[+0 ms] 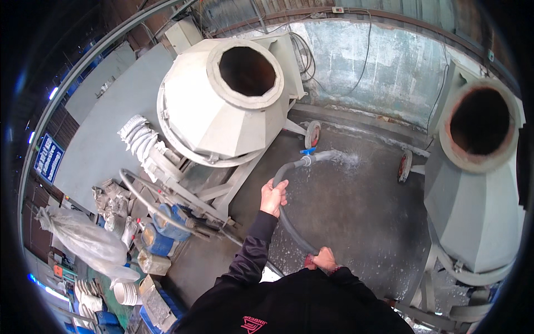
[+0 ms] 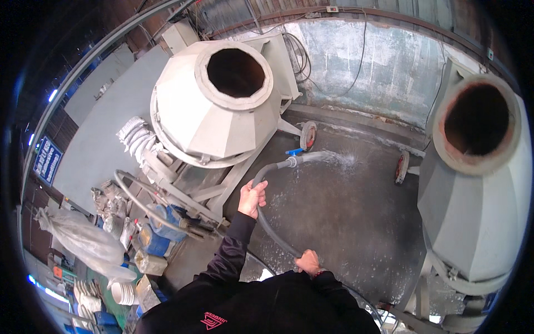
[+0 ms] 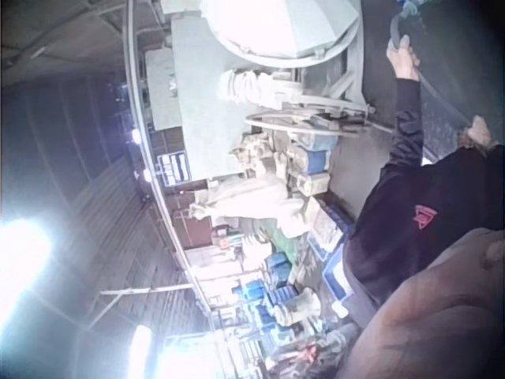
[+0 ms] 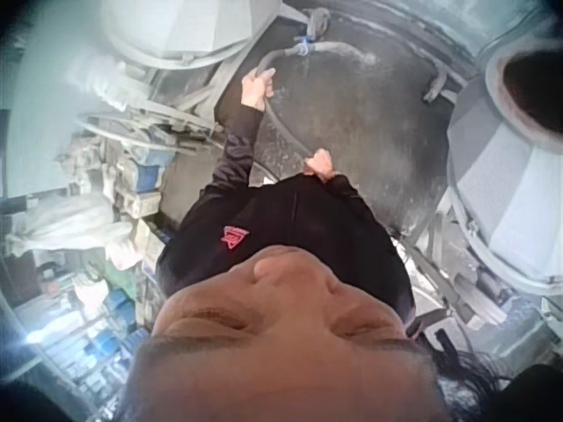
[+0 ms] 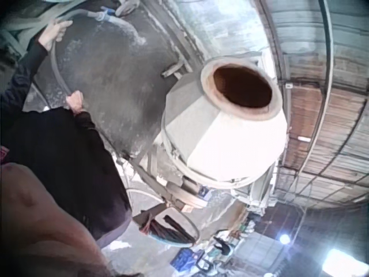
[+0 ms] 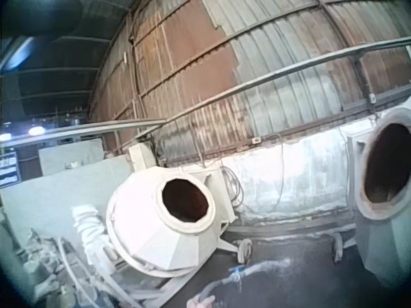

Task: The person uses a hose to spray water into a rotating tumbler filled with colorful beads and then rinses the factory floor. Other workers scoop and transfer beads between containers while the tumbler operates.

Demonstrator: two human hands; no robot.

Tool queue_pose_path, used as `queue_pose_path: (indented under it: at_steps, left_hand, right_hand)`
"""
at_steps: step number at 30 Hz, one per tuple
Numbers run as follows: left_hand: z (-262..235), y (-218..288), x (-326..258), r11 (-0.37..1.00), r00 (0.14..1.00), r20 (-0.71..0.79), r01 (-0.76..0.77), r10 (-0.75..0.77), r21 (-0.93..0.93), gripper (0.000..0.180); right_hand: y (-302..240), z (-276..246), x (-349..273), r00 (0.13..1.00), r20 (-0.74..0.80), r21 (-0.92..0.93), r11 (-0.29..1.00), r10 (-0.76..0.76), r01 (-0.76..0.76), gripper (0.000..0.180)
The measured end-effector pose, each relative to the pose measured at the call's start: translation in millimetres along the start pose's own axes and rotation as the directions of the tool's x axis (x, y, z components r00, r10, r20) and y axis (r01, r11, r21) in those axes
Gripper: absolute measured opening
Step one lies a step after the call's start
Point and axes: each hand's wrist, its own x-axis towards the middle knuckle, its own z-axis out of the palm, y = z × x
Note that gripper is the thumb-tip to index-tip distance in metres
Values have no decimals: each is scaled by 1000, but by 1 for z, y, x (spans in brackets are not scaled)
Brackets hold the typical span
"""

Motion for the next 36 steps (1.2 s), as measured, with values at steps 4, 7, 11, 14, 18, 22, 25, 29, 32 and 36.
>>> queue_pose_path:
  at_steps: [4, 7, 11, 14, 18, 22, 25, 29, 32, 36]
  left_hand:
    - [0, 0, 100, 997, 998, 57, 23, -19, -80, 15]
    - [11, -3, 157, 987, 998, 53, 47, -39, -152, 16]
    - [32, -8, 225, 979, 999, 14, 48, -46, -200, 16]
    - [55, -12, 292, 975, 998, -17, 59, -64, -216, 16]
    - [93, -19, 393, 981, 993, -65, 86, -99, -174, 16]
    - [149, -27, 501, 971, 969, -114, 209, -221, -114, 19]
    - [200, -42, 564, 961, 959, -108, 252, -264, -110, 18]
    - [254, -58, 618, 956, 955, -60, 286, -290, -68, 15]
    - [289, -74, 661, 940, 939, -41, 339, -341, -44, 38]
    - [335, -113, 715, 903, 905, 19, 425, -425, -59, 81]
  right_hand:
    - [-12, -20, 71, 984, -175, -234, 969, 38, -79, 36]
    - [-4, -45, 124, 983, -183, -257, 966, -3, -45, 37]
    - [20, -69, 192, 978, -205, -140, 990, -45, 16, 28]
    - [41, -89, 264, 981, -193, -151, 987, 15, -45, 29]
    - [55, -140, 351, 994, -108, -230, 972, 22, -47, 30]
    - [50, -209, 418, 945, -158, -139, 941, 288, -310, 31]
    - [51, -271, 454, 968, -105, -121, 963, 227, -239, 34]
    - [54, -324, 484, 943, -85, -116, 936, 323, -331, 31]
    - [63, -357, 508, 932, -93, -89, 929, 350, -358, 42]
    - [84, -390, 538, 899, -26, -58, 897, 438, -438, 58]
